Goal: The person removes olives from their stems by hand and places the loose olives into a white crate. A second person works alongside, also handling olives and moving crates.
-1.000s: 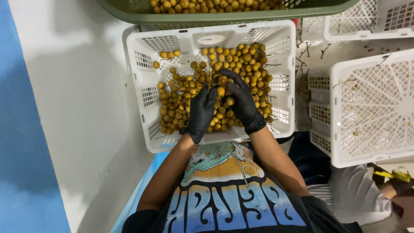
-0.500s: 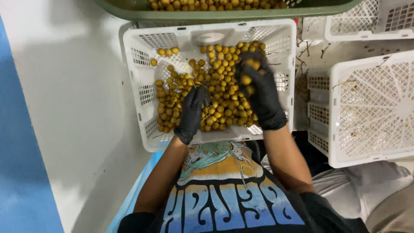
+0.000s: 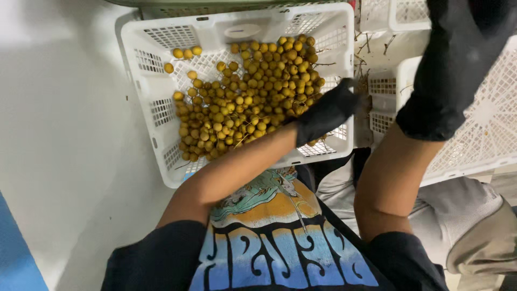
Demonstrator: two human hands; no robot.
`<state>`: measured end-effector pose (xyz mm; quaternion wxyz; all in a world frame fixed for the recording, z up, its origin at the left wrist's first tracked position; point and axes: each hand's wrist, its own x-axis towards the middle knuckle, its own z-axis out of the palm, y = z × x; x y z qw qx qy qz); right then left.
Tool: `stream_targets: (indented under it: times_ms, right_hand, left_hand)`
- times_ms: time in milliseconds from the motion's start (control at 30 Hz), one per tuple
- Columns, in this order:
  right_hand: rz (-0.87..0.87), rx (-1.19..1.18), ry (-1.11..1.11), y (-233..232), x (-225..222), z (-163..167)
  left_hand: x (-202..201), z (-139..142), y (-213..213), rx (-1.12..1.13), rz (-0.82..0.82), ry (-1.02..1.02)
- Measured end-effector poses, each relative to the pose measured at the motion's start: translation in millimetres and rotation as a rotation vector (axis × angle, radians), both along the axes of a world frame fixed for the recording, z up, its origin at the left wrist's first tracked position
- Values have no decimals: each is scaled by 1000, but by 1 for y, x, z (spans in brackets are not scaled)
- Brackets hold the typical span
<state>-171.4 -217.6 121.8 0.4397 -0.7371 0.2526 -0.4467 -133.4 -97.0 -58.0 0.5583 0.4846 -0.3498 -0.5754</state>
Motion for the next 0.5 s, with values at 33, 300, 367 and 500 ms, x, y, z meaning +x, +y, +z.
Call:
stream_targets:
  times_ms: [33,300,367,500]
  right_hand:
    - [-6,-6,20,8,-13,2]
    - [17,400,459,69,-42,-88]
    - [479,426,868,95,-23,-128]
    - [833,-152,954,162,16,-206]
  left_hand:
    - [-7,7,-33,51,-99,-248]
    - [143,-25,16,-105,61,-772]
    - [177,-46,74,153,-19,-1032]
    - [167,-79,175,307,-107,-1055]
